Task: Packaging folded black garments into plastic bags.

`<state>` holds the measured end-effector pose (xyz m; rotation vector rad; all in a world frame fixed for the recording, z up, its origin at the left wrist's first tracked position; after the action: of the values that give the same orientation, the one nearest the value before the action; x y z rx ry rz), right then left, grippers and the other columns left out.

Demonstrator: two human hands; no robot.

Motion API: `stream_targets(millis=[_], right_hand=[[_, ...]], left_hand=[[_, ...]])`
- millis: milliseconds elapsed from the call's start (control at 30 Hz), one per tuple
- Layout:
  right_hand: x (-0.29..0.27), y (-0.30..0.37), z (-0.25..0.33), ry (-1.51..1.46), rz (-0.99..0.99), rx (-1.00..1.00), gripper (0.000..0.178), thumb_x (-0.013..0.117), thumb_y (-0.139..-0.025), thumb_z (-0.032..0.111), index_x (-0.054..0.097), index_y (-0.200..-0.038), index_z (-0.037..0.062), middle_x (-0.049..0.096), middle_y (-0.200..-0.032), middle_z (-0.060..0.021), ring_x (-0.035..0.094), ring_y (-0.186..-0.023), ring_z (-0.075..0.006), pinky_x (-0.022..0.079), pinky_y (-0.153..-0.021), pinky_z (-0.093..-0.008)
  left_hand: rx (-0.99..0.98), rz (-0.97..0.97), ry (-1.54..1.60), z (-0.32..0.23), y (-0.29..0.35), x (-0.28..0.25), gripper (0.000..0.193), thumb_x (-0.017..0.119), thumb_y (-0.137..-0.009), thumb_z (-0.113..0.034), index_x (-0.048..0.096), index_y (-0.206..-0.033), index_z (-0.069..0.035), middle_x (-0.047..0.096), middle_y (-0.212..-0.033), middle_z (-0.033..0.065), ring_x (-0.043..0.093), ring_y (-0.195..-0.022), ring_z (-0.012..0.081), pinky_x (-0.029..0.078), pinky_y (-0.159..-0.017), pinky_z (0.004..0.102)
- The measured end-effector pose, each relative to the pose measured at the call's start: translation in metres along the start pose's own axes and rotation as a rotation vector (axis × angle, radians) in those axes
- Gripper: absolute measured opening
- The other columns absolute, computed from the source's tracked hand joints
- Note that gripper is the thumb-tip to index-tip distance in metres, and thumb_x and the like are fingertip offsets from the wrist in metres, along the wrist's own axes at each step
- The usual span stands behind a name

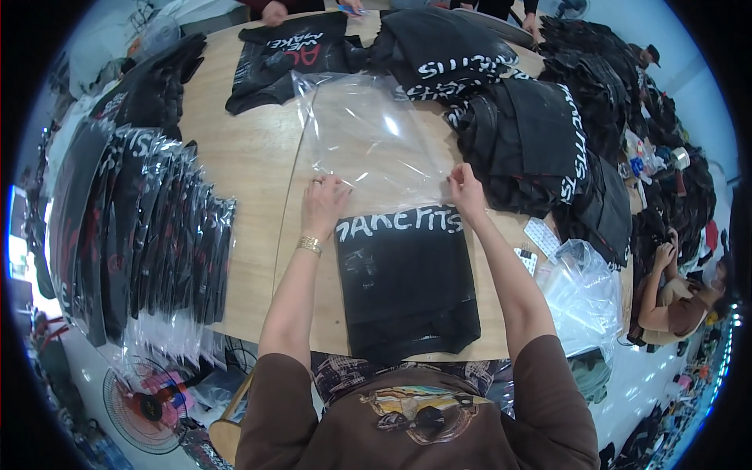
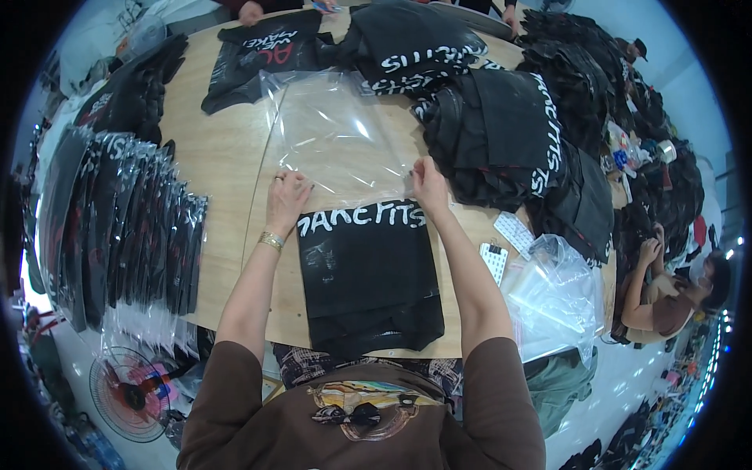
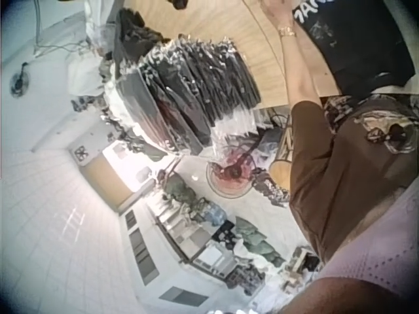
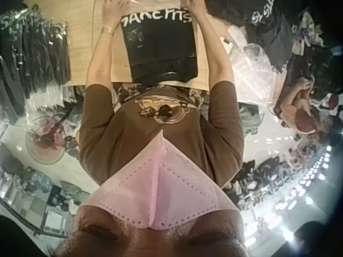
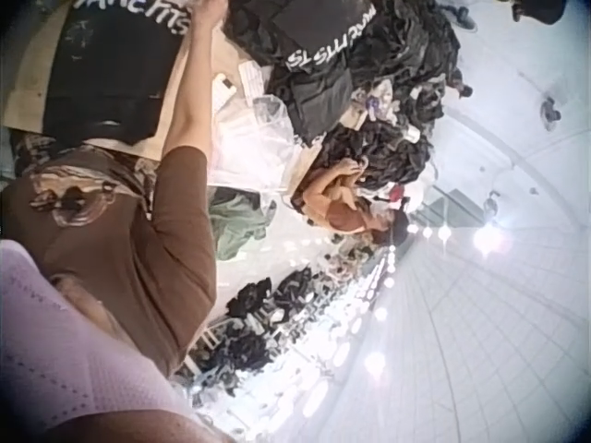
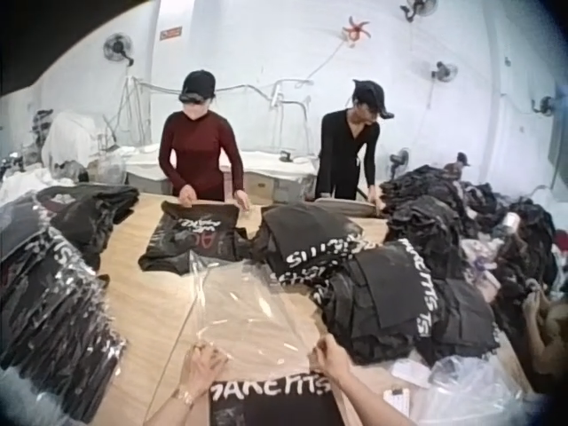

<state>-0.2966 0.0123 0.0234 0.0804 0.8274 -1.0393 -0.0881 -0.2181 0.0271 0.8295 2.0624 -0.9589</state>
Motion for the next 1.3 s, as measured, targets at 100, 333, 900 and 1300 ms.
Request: stream_targets(millis=[100,333,900,1300], right_hand=[[0.005,0.009,-0.001,-0.223,0.020,0.129,0.033,0.064,-0.075,0.016,0.047,-0.101,0.0049,0.062,-0.075,-0.0114,0.061,-0.068,-0.0244,0.047,-0.063,-0.0335],[0.018,0.014,-0.011,-0.041,0.375,0.276,0.031,0.063,-0.070,0.015,0.056,-0.099,0.0048,0.062,-0.080,-0.0127,0.062,-0.069,-0.0238,0.048,-0.064,-0.0344],[0.032,0.026,0.036,0.101,0.174,0.148,0.010,0.058,-0.077,0.017,0.060,-0.080,0.0082,0.061,-0.084,-0.0117,0.058,-0.081,-0.0309,0.047,-0.069,-0.0403],[-0.004,0.081,0.018,0.189,0.137,-0.030,0.007,0.059,-0.077,0.014,0.057,-0.079,0.0079,0.056,-0.075,-0.0098,0.056,-0.074,-0.0282,0.044,-0.064,-0.0394]], left_hand=[[-0.029,-0.046,0.101,-0.006,-0.003,-0.010,0.021,0.063,-0.078,-0.017,0.053,-0.093,-0.007,0.053,-0.097,0.0131,0.053,-0.092,0.0309,0.043,-0.076,0.0405],[-0.038,-0.161,0.055,-0.019,0.011,-0.031,0.024,0.062,-0.078,-0.016,0.053,-0.099,-0.008,0.052,-0.097,0.0140,0.052,-0.093,0.0319,0.044,-0.075,0.0403],[-0.260,-0.180,-0.071,0.023,0.081,-0.048,0.014,0.054,-0.081,-0.004,0.055,-0.094,-0.004,0.055,-0.089,0.0144,0.054,-0.087,0.0280,0.044,-0.074,0.0389],[-0.237,-0.032,0.135,0.022,0.060,-0.028,0.024,0.065,-0.073,-0.012,0.053,-0.092,-0.006,0.055,-0.089,0.0118,0.053,-0.091,0.0276,0.043,-0.076,0.0382]])
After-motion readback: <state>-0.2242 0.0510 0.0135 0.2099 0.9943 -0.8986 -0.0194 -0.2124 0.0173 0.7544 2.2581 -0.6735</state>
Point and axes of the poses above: each hand's wrist, its own y-axis away from the middle knuckle, its own x-axis out of the palm, z = x × y, the point moved 6 cm from there along -y, towards the middle knuckle
